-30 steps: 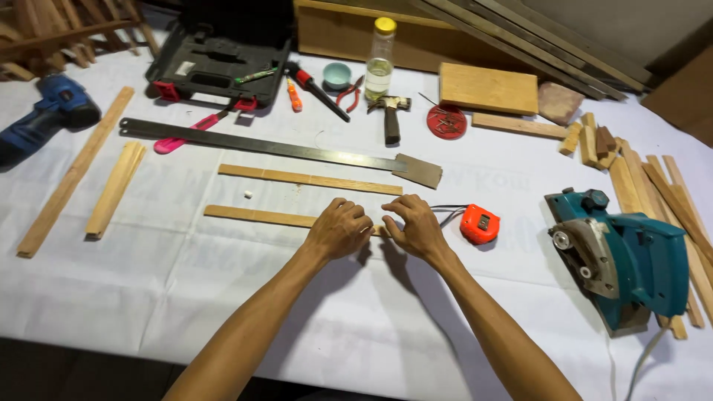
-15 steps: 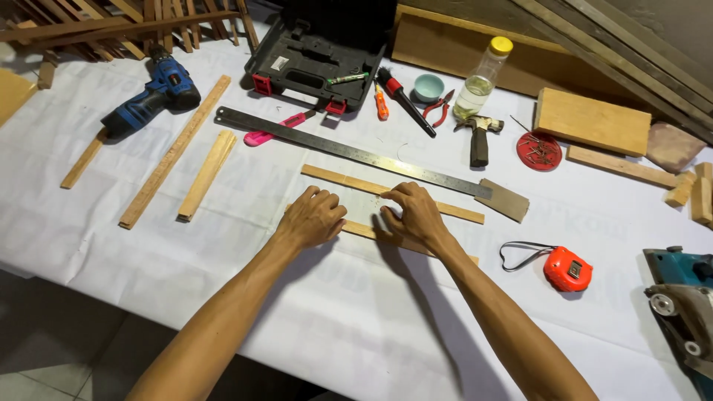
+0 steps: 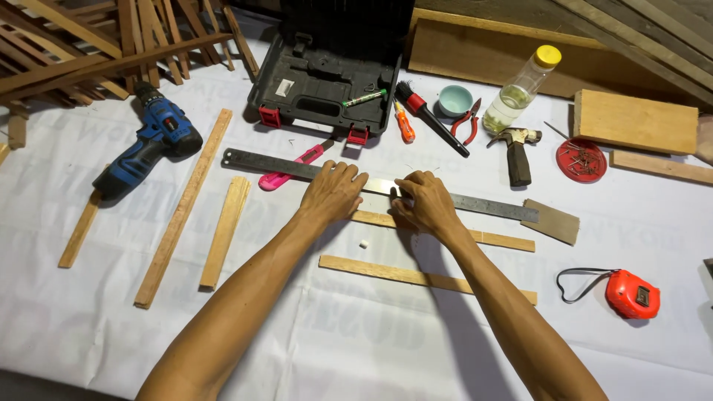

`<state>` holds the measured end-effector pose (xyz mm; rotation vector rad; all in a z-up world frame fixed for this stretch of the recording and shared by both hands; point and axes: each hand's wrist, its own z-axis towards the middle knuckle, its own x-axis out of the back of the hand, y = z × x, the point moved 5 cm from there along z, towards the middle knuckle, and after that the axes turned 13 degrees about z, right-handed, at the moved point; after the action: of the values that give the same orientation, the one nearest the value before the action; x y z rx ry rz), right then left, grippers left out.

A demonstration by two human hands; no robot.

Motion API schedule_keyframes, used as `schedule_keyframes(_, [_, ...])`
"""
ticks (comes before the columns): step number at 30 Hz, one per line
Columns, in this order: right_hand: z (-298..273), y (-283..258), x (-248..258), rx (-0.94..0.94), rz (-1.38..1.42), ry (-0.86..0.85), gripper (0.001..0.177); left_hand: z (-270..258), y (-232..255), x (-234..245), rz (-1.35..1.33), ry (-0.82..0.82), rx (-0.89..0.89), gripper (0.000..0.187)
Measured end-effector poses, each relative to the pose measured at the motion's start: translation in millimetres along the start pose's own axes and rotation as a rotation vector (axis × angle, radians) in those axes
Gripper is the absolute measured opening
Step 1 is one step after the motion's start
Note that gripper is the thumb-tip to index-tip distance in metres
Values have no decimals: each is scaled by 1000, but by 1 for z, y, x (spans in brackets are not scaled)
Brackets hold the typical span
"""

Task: Measuring and marking wooden strips on a workbench for carpentry.

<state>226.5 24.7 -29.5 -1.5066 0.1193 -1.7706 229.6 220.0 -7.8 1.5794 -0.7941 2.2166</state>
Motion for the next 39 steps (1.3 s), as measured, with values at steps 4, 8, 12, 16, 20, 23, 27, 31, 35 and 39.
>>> schedule_keyframes(4, [9, 0, -3, -65, -16, -5, 43, 12, -10, -32, -35, 2, 1, 45])
schedule_keyframes(8, [8, 7, -10, -105, -30, 6, 37, 15, -14, -44, -112, -24, -20, 31])
schedule_keyframes(12, [5, 10, -9, -70, -66, 34, 31, 18, -16, -47, -117, -30, -39, 15])
schedule_keyframes(16, [3, -3, 8, -25, -85, 77, 30, 17, -18, -18, -106, 88, -68, 20])
schedule_keyframes(20, [-3, -20, 34, 51, -89, 128, 35, 18, -18, 24, -168, 201, -113, 25])
schedule_keyframes(23, [-10, -38, 59, 115, -114, 172, 35, 19, -16, 53, -214, 218, -111, 29])
schedule_keyframes(27, [-18, -57, 90, 213, -171, 234, 33, 20, -10, 82, -292, 204, -65, 35])
schedule_keyframes(31, [-37, -84, 123, 287, -204, 273, 33, 19, 10, 142, -327, 175, -12, 39])
schedule_keyframes(35, [-65, -93, 134, 385, -209, 285, 37, 10, 35, 147, -450, -244, 208, 38])
schedule_keyframes(39, [-86, -92, 129, 403, -168, 253, 41, -21, 62, 143, -513, -338, 328, 34])
